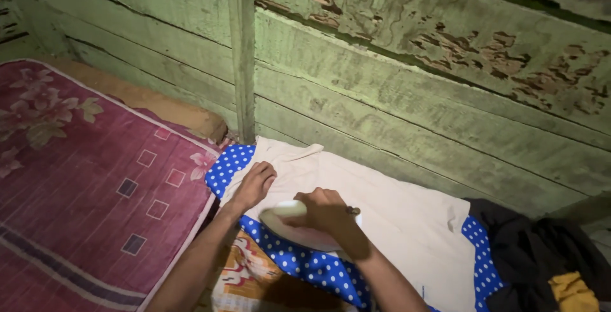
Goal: Ironing and folding a white t-shirt on a portable ironing board.
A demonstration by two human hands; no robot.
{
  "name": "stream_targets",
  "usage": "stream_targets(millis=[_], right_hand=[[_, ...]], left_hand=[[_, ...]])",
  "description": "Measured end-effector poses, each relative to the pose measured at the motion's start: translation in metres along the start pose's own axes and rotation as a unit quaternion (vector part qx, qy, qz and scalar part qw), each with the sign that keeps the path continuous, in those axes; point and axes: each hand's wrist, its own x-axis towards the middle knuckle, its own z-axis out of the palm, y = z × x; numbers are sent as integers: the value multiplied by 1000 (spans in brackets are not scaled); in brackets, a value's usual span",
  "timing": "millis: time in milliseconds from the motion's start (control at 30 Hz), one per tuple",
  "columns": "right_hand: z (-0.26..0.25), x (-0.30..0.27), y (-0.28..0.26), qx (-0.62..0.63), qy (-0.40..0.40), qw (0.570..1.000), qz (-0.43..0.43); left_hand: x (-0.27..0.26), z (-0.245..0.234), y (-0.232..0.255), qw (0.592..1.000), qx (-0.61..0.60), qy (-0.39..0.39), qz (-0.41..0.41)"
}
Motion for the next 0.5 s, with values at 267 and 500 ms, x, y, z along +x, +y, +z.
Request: stream_targets(millis=[267, 500], right_hand=[[3, 6, 27, -31, 17, 998, 43], [51, 27, 24, -90, 245, 964, -58]], left_hand=[[0, -11, -10, 1000, -6, 8, -6], [-4, -1, -28, 999, -18, 30, -14]])
